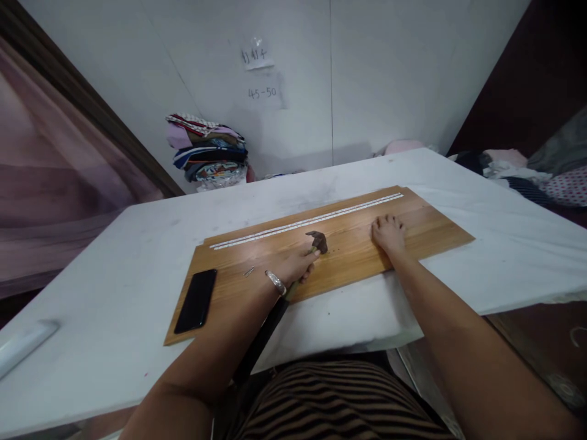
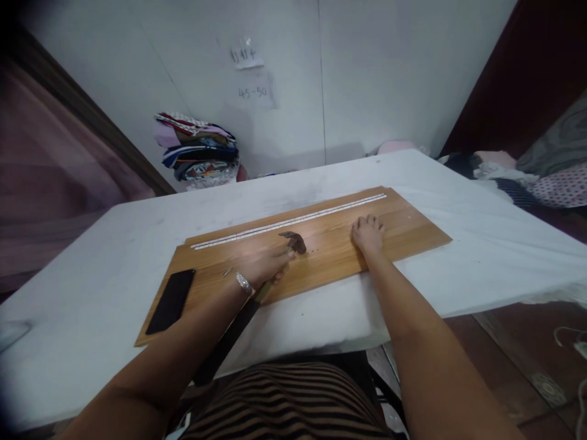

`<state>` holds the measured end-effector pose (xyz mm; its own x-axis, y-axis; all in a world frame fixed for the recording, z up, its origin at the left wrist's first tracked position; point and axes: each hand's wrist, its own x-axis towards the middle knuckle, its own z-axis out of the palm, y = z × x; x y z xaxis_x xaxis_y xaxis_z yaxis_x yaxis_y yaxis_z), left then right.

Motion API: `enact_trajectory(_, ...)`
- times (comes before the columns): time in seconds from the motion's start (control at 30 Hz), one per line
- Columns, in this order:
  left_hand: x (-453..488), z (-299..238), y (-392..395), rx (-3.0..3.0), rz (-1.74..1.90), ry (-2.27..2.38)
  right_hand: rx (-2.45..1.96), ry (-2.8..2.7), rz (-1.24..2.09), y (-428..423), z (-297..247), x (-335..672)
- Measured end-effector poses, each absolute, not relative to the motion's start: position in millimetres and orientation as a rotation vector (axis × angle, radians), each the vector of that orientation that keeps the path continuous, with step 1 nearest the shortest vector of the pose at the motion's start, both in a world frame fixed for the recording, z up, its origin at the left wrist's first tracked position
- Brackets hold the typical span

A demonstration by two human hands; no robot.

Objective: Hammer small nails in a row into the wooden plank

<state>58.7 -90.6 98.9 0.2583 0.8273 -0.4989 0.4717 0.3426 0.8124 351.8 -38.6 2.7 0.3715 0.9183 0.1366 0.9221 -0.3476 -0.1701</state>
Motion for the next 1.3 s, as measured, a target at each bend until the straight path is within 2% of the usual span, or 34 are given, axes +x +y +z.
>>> enact_trajectory(1.03,60,103,-92,1.335,0.332,1.425,-2.401,-1.643,-0.011,-36,1,352)
enact_trajectory(1.3,56,95,-85,1.298,0.369,1.313,-2.386,-1.643,-0.014,-35,-2,354)
